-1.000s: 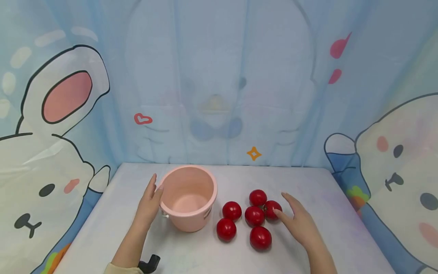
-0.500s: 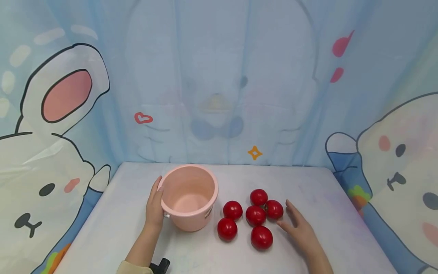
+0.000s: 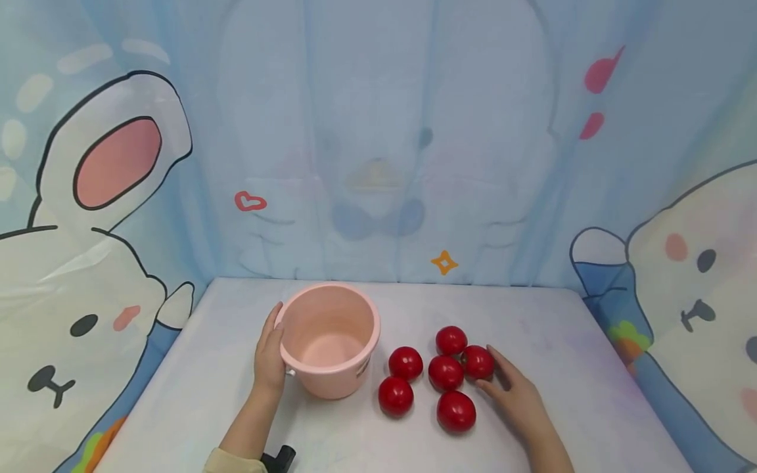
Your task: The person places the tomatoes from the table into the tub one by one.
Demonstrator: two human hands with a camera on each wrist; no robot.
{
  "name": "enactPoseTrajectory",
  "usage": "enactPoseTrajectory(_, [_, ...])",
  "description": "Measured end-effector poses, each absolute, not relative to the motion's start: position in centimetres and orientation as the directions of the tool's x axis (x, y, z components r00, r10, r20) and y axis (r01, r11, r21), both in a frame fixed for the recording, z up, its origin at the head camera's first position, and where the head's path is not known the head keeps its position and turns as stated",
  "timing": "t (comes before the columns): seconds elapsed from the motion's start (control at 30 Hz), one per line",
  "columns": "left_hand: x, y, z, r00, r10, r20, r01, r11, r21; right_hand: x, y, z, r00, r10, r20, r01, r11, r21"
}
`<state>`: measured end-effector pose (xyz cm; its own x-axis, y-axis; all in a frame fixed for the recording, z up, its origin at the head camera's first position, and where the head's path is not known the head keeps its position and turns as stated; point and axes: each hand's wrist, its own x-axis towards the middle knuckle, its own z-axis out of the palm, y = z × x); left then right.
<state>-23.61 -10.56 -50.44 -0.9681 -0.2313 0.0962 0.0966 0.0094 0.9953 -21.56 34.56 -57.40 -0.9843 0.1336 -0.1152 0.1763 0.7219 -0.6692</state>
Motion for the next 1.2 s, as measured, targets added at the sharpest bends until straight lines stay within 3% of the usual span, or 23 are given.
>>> enactPoseTrajectory(0.3, [-23.6,-10.4,-50.5,-0.968,-0.22,0.12,0.125,-0.007,0.992,-21.3,34.7,-56.7,-0.977,0.172,-0.128,0.213,0.716,-0.665])
enactPoseTrajectory(0.57, [-23.7,-10.4,-50.6,-0.965,-0.221,0.139,0.139,0.015,0.99,-20.5,35.3,-54.6,-0.979,0.116,-0.169,0.2,0.716,-0.669])
enactPoseTrajectory(0.87, [-23.6,-10.5,-50.7,-0.966,-0.222,0.131,0.129,0.024,0.991,-20.0,35.0,-52.5,-0.994,0.072,-0.077,0.105,0.724,-0.682])
enactPoseTrajectory(1.2, [-23.6,-10.5,-50.7,-0.966,-0.22,0.137,0.133,0.031,0.991,-20.6,32.9,-48.0,-0.993,0.005,0.114,-0.074,0.732,-0.677])
